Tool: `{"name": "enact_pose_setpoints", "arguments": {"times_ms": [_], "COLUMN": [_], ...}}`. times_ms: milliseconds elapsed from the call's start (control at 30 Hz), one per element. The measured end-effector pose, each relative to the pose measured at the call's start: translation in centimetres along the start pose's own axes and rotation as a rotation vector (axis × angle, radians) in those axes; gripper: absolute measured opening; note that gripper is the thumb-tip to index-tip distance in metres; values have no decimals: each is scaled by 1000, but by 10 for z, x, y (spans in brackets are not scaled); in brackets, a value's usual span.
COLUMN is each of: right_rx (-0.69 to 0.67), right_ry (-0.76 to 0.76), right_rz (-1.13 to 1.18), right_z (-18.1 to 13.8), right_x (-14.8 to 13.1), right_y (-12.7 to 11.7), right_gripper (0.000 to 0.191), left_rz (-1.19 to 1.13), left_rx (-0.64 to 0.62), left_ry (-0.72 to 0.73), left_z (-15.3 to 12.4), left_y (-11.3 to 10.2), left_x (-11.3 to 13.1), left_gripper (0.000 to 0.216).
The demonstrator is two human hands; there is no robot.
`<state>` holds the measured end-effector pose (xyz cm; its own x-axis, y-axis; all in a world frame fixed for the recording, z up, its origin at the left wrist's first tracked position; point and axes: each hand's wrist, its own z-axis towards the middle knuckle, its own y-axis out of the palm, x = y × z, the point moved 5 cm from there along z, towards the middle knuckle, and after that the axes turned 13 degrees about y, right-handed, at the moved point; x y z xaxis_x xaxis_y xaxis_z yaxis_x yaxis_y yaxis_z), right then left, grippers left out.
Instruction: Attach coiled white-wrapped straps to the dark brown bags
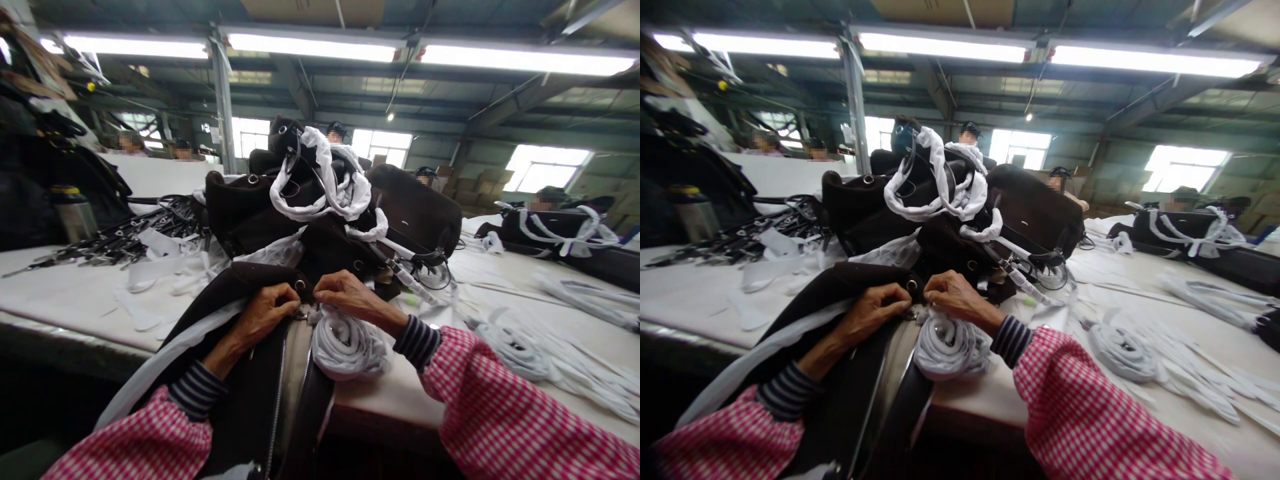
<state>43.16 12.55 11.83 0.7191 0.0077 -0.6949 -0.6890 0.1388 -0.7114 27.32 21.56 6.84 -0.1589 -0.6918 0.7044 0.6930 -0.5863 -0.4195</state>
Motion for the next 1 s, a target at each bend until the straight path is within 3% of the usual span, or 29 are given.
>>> {"name": "enact_pose_setpoints", "arguments": {"times_ms": [200,400,600,867,1000], "right_rx": [27,29,44,-42,2], "right_ry": [37,129,129,24,-37], "right_rz": [144,340,475,459,413], "right_z": [-36,-68,-66,-61,-61], "right_x": [2,10,15,-7,-14], "right_y": [-21,-13,-1,7,9], "right_gripper": [24,19,20,11,7], "left_rz": [-118,-154,-131,-122,-125], "left_rx": [33,39,53,51,44], "left_ry": [19,22,0,-11,-9], "left_z": [0,1,2,2,2], "left_y": [2,2,3,3,3], "left_x": [-1,-1,3,-1,-3], "left_gripper": [15,12,15,17,19]}}
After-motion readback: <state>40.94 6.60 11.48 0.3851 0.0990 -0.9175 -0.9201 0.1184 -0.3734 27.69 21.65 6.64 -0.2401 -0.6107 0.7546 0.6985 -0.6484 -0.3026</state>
